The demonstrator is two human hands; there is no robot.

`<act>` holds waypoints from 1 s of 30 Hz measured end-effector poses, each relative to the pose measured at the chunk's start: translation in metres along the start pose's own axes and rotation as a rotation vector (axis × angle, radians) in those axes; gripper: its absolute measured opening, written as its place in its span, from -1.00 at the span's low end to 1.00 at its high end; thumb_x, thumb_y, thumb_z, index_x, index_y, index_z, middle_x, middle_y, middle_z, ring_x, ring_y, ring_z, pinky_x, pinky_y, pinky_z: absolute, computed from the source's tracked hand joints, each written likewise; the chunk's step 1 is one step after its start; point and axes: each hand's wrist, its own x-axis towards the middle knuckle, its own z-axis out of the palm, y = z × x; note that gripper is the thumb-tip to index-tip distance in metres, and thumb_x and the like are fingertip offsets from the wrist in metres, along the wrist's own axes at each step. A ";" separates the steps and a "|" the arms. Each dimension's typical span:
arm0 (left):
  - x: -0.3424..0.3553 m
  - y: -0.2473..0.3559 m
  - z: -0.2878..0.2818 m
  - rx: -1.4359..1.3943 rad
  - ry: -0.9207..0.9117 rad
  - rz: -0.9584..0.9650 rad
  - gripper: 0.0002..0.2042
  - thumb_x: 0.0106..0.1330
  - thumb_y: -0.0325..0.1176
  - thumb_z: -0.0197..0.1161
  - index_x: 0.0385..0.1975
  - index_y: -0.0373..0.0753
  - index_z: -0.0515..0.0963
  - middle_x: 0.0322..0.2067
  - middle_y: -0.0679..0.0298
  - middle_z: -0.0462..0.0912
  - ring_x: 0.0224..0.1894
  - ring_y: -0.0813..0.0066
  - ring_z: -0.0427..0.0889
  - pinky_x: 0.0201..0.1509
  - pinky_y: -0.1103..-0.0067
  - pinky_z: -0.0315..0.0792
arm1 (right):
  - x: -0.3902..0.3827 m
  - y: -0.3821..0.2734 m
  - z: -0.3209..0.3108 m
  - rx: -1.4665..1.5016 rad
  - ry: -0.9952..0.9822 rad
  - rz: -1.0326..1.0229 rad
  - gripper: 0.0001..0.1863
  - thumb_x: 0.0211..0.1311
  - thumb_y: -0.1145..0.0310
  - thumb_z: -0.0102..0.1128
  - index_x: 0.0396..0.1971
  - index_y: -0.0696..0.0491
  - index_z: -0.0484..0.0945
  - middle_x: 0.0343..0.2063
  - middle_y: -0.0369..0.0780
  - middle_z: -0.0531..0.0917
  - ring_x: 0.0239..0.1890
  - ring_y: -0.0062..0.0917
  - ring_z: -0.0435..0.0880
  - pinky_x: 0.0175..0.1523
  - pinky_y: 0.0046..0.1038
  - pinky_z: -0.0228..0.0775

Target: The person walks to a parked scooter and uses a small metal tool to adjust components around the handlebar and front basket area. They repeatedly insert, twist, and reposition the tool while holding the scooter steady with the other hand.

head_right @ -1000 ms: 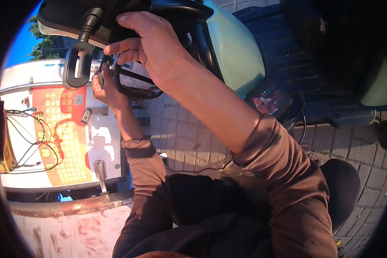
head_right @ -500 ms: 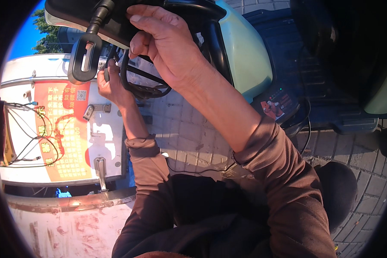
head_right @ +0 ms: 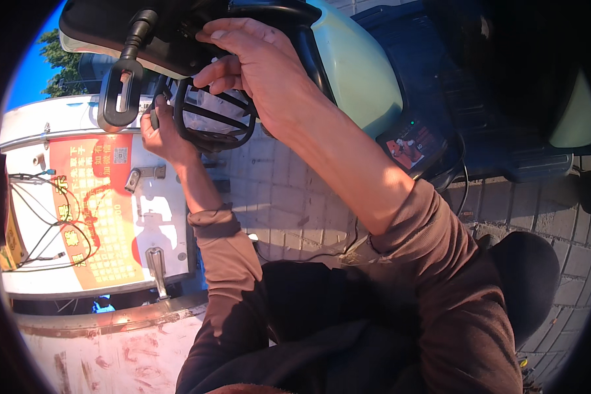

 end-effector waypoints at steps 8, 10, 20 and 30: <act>-0.006 0.009 0.008 -0.068 0.024 -0.068 -0.79 0.48 -0.34 0.35 -0.18 -0.41 0.66 -0.47 0.39 0.62 -0.45 0.69 0.49 -0.40 0.66 0.39 | -0.007 0.002 0.017 -0.087 0.029 0.063 -0.61 0.49 0.28 0.16 0.16 0.20 0.54 -0.11 -0.12 0.69 -0.32 -0.55 0.75 -0.13 -0.49 0.57; -0.006 0.010 0.009 -0.069 0.023 -0.073 -0.78 0.48 -0.34 0.34 -0.17 -0.43 0.65 -0.42 0.34 0.65 -0.42 0.66 0.53 -0.36 0.64 0.45 | -0.006 0.002 0.019 -0.121 0.015 0.017 -0.57 0.47 0.26 0.18 0.18 0.21 0.53 -0.13 -0.14 0.69 -0.31 -0.56 0.75 -0.11 -0.49 0.57; -0.006 0.011 0.006 -0.103 -0.006 -0.074 -0.78 0.50 -0.36 0.32 -0.12 -0.43 0.58 -0.26 0.19 0.71 -0.27 0.53 0.65 -0.21 0.55 0.59 | 0.007 0.014 0.023 -0.396 -0.118 -0.173 -0.59 0.35 0.23 0.22 0.03 0.23 0.63 0.17 -0.06 0.50 -0.20 -0.50 0.72 -0.04 -0.43 0.55; -0.004 0.006 0.002 0.013 -0.003 -0.035 -0.79 0.51 -0.33 0.29 -0.17 -0.39 0.57 -0.32 0.24 0.70 -0.34 0.58 0.61 -0.29 0.57 0.53 | 0.008 0.010 0.022 -0.168 -0.117 -0.067 -0.59 0.43 0.20 0.26 0.15 0.11 0.63 0.05 -0.28 0.68 -0.19 -0.58 0.77 0.00 -0.52 0.56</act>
